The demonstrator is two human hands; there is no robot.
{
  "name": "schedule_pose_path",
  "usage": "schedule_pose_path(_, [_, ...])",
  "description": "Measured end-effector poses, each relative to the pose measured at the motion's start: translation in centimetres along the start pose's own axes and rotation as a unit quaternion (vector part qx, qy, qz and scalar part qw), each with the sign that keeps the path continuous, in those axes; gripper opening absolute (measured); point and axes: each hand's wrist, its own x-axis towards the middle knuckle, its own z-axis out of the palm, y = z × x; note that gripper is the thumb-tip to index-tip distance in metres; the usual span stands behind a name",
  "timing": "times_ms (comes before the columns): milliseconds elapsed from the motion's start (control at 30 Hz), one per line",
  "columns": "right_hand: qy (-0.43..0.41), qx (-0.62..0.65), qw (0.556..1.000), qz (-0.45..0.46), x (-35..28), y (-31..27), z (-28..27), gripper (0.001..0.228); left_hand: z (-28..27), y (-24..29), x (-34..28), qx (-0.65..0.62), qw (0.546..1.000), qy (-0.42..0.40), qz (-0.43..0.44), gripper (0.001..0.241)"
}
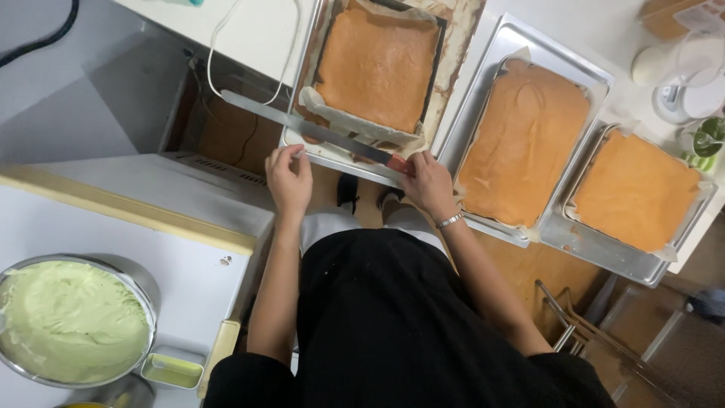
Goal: Removing baked sheet cakes from a commercial oven and placing them on a prep table.
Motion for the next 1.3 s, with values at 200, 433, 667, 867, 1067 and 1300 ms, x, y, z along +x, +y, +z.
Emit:
schedule_pose_path(200, [0.069, 0.154, 0.985, 0.025, -4.0, 0.7, 0.3, 0.035, -1.2, 1.3, 0.5, -0.056, 0.994, 0.093, -0.016, 0.012])
schedule_pose_path(433, [0.132, 0.290, 0.929, 0.188, -7.8, 1.5, 1.3, 0.026, 0.3, 1.4, -0.1, -0.051, 0.996, 0.077, 0.004, 0.011])
schedule_pose_path(667, [0.177, 0.336, 0.875, 0.300, -5.6, 2.5, 3.5, 0.038, 2.0, 3.2, -0.6, -0.047, 0.996, 0.019, 0.067, 0.014])
schedule_pose_path(867, [0.201, 0.251, 0.909, 0.266, -3.9, 2.0, 6.8, 0.045, 3.4, -0.7, -3.2, -0.086, 0.996, 0.018, -0.004, 0.014])
schedule_pose_path(1067, [0.163, 0.257, 0.922, 0.240, -3.5, 1.3, 6.9, 0.057, 4.7, -6.7, -7.0, -0.217, 0.958, -0.027, -0.184, 0.020])
schedule_pose_path(1300, [0.042, 0.197, 0.954, 0.221, -3.4, -1.6, 3.1, 0.068, 3.2, -2.9, -6.2, -0.210, 0.947, -0.083, -0.227, 0.023])
